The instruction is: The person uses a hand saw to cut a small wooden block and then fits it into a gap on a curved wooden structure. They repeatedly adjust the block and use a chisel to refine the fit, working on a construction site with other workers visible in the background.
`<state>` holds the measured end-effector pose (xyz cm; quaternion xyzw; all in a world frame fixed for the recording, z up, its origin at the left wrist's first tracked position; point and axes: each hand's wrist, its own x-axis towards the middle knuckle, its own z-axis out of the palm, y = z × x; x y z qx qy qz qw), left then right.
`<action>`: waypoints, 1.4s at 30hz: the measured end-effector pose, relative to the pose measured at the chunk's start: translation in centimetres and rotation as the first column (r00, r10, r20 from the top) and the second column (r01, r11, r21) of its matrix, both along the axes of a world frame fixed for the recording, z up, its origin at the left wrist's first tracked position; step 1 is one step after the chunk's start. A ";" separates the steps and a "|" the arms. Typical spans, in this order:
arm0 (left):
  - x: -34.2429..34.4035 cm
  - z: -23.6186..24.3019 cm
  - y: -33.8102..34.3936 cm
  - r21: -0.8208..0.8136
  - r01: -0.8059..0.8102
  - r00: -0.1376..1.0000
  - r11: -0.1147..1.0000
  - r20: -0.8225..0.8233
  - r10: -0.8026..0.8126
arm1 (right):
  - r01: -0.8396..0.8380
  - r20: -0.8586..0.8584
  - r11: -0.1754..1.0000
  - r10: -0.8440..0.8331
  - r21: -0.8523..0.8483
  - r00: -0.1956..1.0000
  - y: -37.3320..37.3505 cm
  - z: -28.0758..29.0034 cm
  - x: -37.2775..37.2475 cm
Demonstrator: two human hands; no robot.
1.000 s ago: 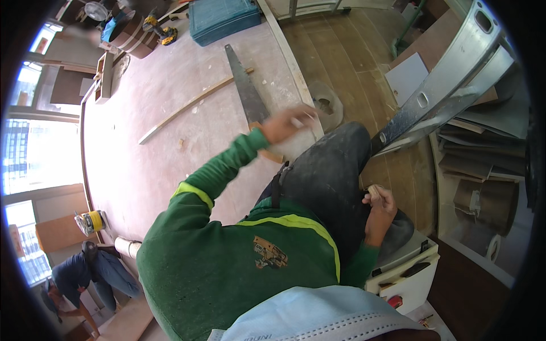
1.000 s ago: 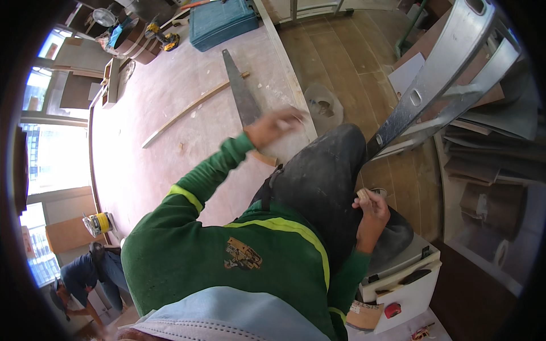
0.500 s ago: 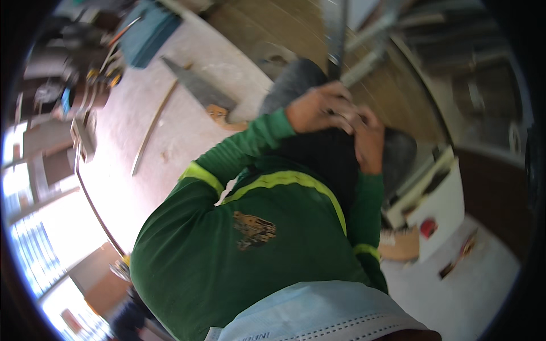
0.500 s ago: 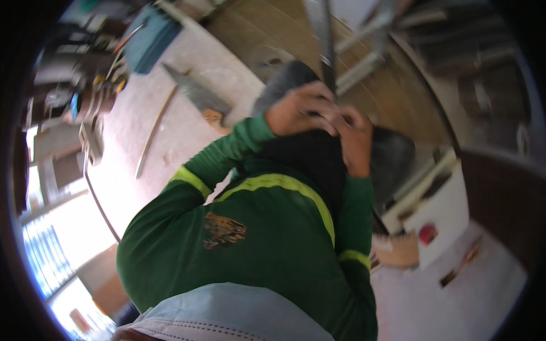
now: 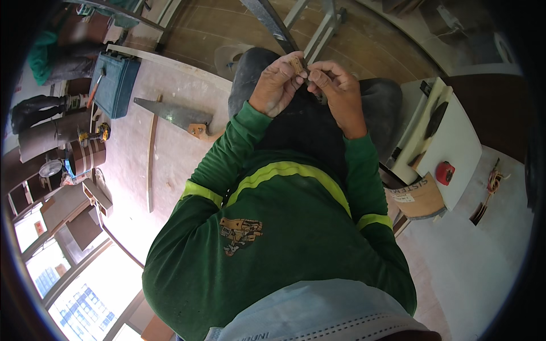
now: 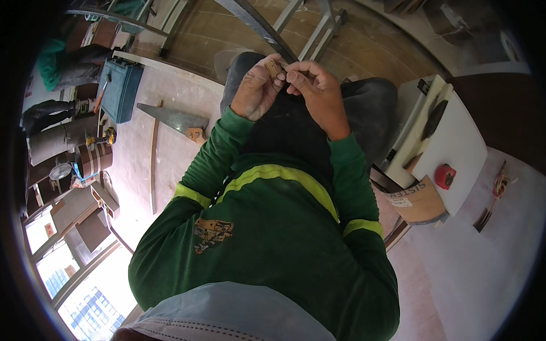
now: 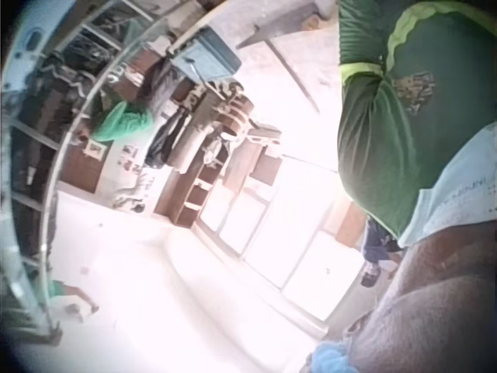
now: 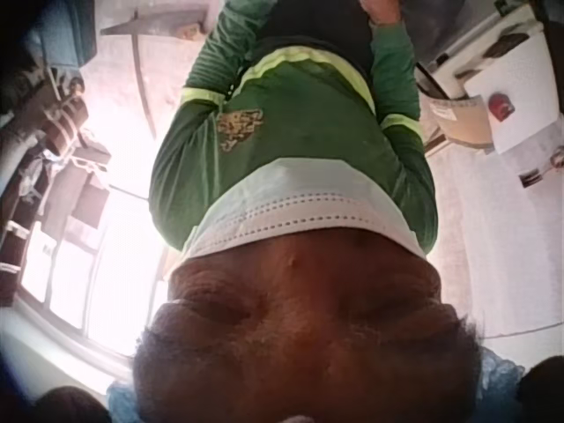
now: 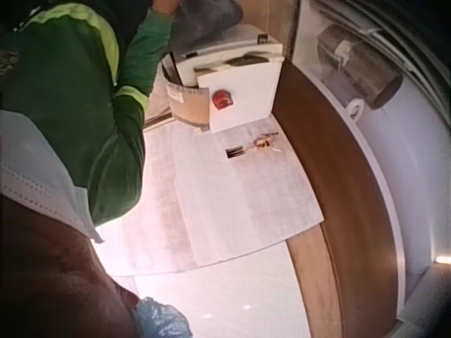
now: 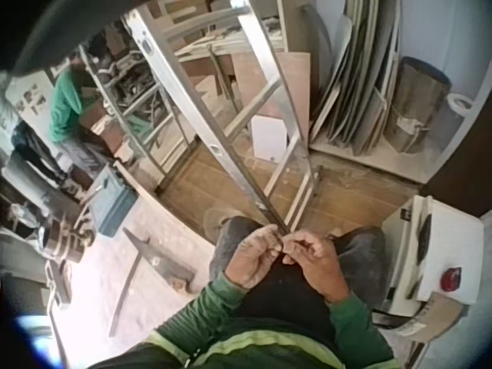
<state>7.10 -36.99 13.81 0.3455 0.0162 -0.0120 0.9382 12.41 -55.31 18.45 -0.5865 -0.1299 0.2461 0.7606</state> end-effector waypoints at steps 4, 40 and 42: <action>0.6 0.8 -0.9 -0.082 -0.013 1.000 0.997 0.017 0.014 | 0.043 0.033 0.999 -0.042 -0.021 0.999 -0.3 0.7 0.4; 2.2 2.6 -0.9 0.104 0.235 0.968 0.966 -0.111 -0.223 | 0.007 -0.113 1.000 -0.008 -0.006 0.994 -1.7 -0.5 2.3; 1.9 2.2 -0.7 0.057 0.254 0.963 0.966 -0.106 -0.247 | 0.035 -0.147 0.998 -0.043 -0.057 0.988 -1.3 -1.4 2.0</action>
